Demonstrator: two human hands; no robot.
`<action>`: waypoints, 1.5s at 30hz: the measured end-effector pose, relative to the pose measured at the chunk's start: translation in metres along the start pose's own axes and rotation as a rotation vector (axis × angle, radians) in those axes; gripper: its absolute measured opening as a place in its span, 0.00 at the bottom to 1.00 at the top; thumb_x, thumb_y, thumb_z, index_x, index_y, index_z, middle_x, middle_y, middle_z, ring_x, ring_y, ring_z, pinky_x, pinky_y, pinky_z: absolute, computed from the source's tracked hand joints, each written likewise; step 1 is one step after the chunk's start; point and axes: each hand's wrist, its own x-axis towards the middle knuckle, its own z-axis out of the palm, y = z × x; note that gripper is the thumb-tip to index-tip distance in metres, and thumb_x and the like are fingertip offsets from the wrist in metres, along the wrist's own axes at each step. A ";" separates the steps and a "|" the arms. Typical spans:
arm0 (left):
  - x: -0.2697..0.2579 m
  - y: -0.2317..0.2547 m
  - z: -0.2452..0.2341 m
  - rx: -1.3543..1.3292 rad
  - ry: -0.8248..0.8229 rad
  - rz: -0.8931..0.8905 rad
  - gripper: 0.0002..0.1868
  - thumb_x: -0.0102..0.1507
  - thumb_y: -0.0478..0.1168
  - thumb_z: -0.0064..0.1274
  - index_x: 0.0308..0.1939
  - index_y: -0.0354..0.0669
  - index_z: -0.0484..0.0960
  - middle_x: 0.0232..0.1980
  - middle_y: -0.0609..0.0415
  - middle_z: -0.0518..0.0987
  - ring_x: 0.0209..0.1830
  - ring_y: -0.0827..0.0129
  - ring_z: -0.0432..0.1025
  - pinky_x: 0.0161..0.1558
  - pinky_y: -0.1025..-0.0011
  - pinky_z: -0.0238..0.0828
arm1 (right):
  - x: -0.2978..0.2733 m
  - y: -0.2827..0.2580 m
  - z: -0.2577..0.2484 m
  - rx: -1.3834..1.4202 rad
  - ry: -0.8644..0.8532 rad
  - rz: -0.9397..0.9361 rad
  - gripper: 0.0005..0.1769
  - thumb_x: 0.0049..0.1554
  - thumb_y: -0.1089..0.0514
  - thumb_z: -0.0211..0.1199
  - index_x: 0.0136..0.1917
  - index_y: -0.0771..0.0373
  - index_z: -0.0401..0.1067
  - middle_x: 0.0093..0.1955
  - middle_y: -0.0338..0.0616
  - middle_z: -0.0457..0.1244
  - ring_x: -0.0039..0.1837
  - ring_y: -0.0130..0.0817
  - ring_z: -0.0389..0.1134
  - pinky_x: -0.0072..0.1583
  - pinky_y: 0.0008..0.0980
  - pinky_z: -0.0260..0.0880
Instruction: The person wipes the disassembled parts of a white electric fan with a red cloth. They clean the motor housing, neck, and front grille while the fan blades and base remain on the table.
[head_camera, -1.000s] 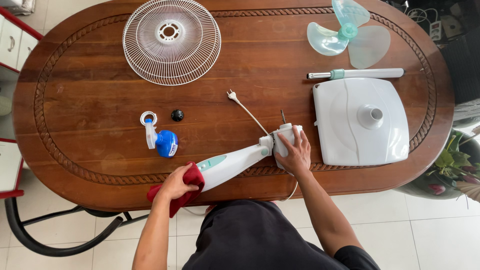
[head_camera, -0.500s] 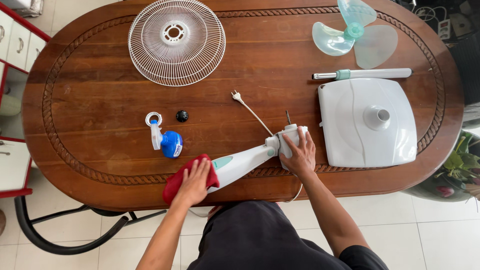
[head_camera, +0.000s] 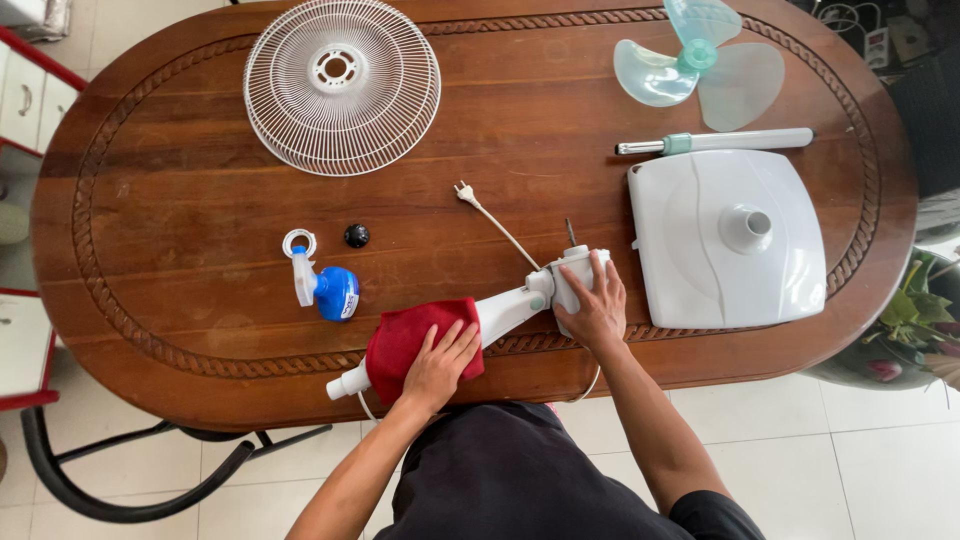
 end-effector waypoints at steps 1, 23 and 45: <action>-0.009 0.001 0.002 -0.020 0.007 0.005 0.32 0.60 0.29 0.42 0.71 0.43 0.71 0.78 0.55 0.65 0.79 0.55 0.56 0.75 0.43 0.47 | -0.001 0.001 0.000 0.006 0.012 -0.009 0.42 0.45 0.40 0.71 0.73 0.30 0.65 0.85 0.46 0.40 0.82 0.57 0.40 0.77 0.56 0.46; 0.060 0.029 0.053 -0.006 0.131 -0.171 0.37 0.56 0.30 0.48 0.73 0.40 0.66 0.79 0.48 0.62 0.81 0.55 0.52 0.75 0.40 0.38 | 0.000 0.014 0.017 0.148 0.051 -0.066 0.40 0.47 0.42 0.72 0.72 0.32 0.65 0.84 0.48 0.40 0.81 0.63 0.40 0.75 0.60 0.47; 0.121 0.151 0.132 -0.491 0.305 -0.342 0.44 0.58 0.28 0.49 0.79 0.40 0.53 0.83 0.43 0.51 0.84 0.49 0.44 0.77 0.44 0.37 | 0.015 0.080 0.008 0.393 -0.724 -0.080 0.73 0.46 0.42 0.74 0.83 0.30 0.19 0.83 0.72 0.15 0.75 0.80 0.50 0.72 0.56 0.63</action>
